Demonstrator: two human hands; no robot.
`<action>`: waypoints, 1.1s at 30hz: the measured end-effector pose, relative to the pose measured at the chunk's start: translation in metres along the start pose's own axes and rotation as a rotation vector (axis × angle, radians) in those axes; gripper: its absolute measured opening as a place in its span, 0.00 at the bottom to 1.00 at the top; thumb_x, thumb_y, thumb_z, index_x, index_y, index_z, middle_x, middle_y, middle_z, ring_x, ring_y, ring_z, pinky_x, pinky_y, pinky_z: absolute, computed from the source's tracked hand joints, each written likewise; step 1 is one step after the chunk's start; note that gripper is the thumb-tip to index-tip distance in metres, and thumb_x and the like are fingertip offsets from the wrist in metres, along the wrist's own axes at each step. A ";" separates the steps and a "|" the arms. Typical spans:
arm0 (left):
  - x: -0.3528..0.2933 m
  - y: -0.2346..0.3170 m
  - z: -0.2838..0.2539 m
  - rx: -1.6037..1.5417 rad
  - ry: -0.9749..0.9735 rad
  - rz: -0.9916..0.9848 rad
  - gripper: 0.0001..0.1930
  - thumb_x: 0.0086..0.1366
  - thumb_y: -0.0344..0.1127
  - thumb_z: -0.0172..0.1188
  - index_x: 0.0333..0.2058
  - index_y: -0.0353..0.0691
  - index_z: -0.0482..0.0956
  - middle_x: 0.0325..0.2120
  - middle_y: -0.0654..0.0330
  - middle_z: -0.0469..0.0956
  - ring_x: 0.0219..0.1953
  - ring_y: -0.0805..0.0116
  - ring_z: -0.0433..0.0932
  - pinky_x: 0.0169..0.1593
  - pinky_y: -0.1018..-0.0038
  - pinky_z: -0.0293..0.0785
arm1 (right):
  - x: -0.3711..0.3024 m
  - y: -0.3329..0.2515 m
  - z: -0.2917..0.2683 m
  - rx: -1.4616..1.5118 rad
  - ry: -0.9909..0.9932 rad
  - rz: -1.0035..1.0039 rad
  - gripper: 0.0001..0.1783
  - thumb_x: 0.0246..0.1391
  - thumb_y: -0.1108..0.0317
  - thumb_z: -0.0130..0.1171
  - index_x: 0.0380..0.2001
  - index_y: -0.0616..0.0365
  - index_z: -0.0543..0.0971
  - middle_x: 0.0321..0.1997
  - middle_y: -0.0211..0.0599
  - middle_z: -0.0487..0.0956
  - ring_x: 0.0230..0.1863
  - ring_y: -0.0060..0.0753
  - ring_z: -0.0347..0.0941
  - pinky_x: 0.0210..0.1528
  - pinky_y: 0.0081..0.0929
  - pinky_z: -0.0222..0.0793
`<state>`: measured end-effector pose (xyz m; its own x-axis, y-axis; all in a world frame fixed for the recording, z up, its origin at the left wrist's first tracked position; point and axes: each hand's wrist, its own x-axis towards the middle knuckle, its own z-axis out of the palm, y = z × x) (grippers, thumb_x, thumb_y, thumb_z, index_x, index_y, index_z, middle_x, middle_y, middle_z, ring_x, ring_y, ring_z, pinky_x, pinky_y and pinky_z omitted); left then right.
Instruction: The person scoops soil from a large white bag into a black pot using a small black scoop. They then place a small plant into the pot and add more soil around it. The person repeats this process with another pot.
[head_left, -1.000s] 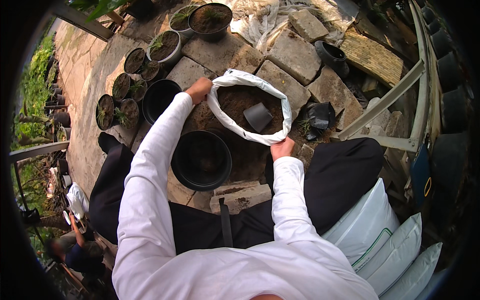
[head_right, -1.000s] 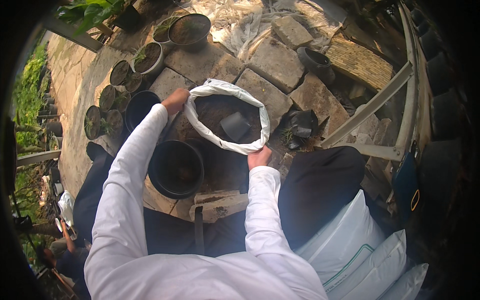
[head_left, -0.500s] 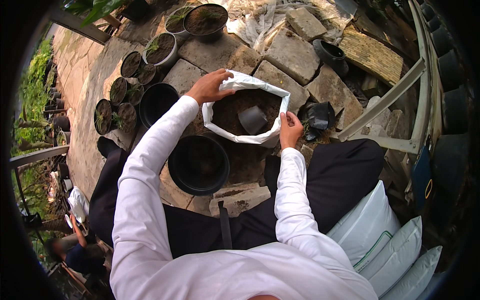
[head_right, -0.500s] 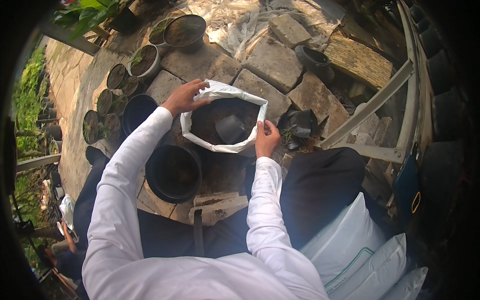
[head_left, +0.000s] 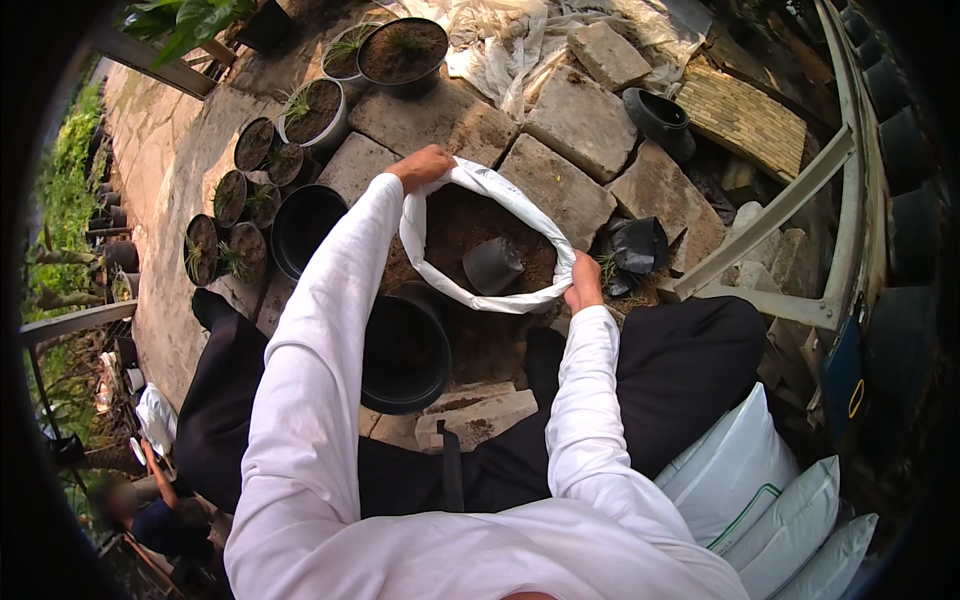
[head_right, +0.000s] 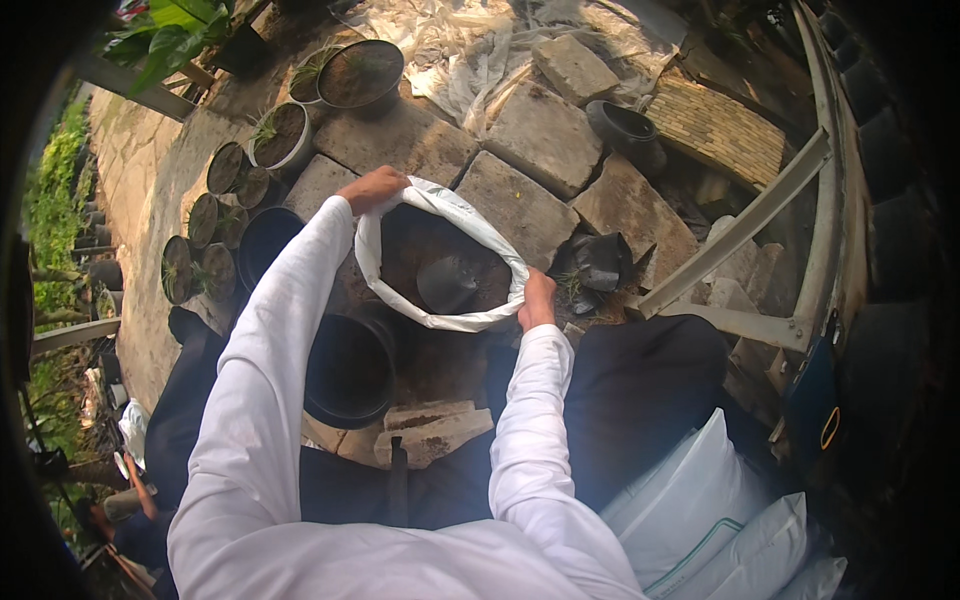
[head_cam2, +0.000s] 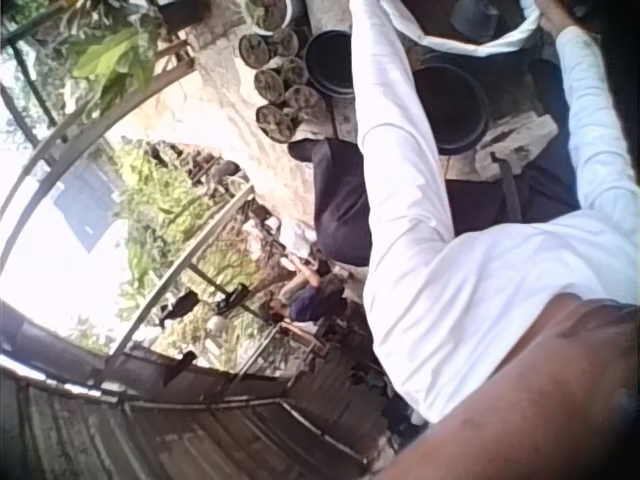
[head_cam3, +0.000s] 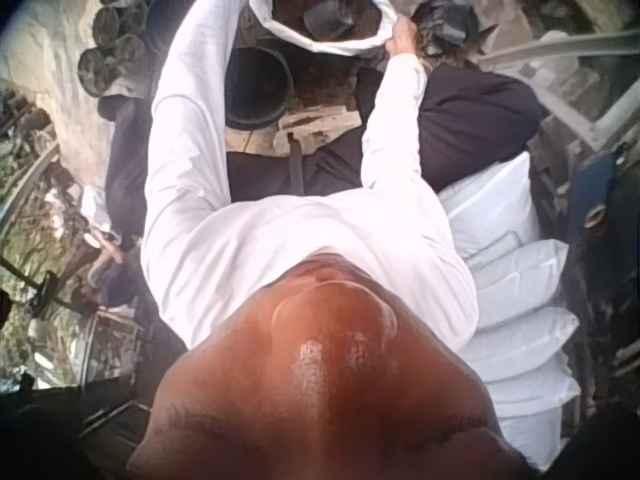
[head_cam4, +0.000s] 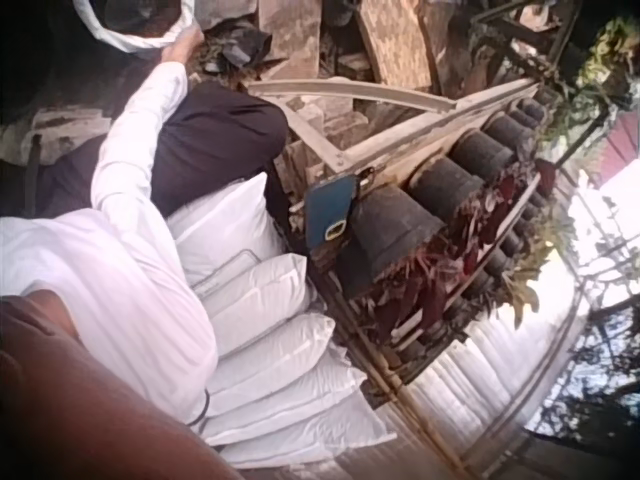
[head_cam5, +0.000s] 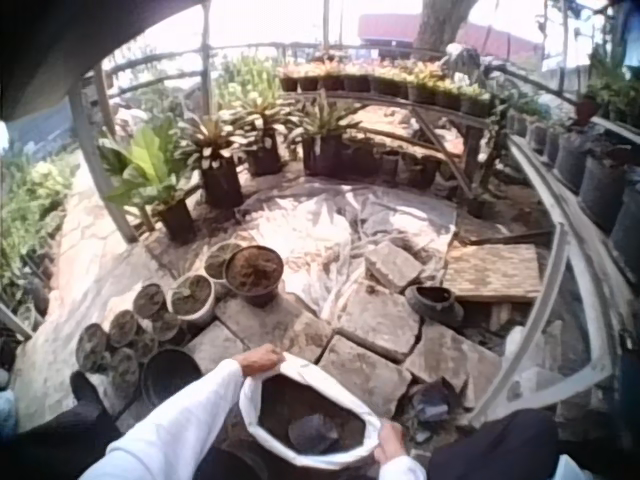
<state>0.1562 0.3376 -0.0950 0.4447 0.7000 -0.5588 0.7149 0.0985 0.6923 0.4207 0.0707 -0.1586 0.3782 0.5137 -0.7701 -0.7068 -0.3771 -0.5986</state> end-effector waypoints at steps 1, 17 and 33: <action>0.005 0.001 -0.001 0.042 -0.024 0.023 0.16 0.67 0.39 0.57 0.46 0.37 0.84 0.35 0.59 0.84 0.41 0.65 0.81 0.49 0.67 0.74 | 0.016 0.008 -0.008 -0.021 0.018 -0.007 0.14 0.63 0.67 0.56 0.42 0.69 0.82 0.31 0.37 0.81 0.31 0.32 0.76 0.36 0.33 0.71; -0.083 -0.002 -0.011 0.687 0.215 0.468 0.15 0.62 0.41 0.66 0.38 0.33 0.82 0.35 0.45 0.83 0.39 0.44 0.81 0.44 0.56 0.76 | -0.063 0.022 0.008 -0.986 0.241 -0.340 0.29 0.49 0.53 0.75 0.44 0.67 0.83 0.37 0.41 0.85 0.37 0.34 0.83 0.41 0.34 0.77; -0.067 -0.018 -0.008 0.617 0.089 0.043 0.30 0.70 0.56 0.56 0.38 0.26 0.84 0.31 0.43 0.85 0.38 0.52 0.87 0.44 0.56 0.80 | -0.076 0.042 -0.002 -0.583 0.055 0.040 0.20 0.59 0.58 0.69 0.36 0.69 0.83 0.30 0.40 0.85 0.24 0.29 0.81 0.24 0.20 0.76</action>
<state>0.1091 0.2947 -0.0660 0.4527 0.7530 -0.4776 0.8890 -0.3397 0.3071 0.3635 0.0138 -0.1259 0.3993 0.4560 -0.7954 -0.2814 -0.7647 -0.5797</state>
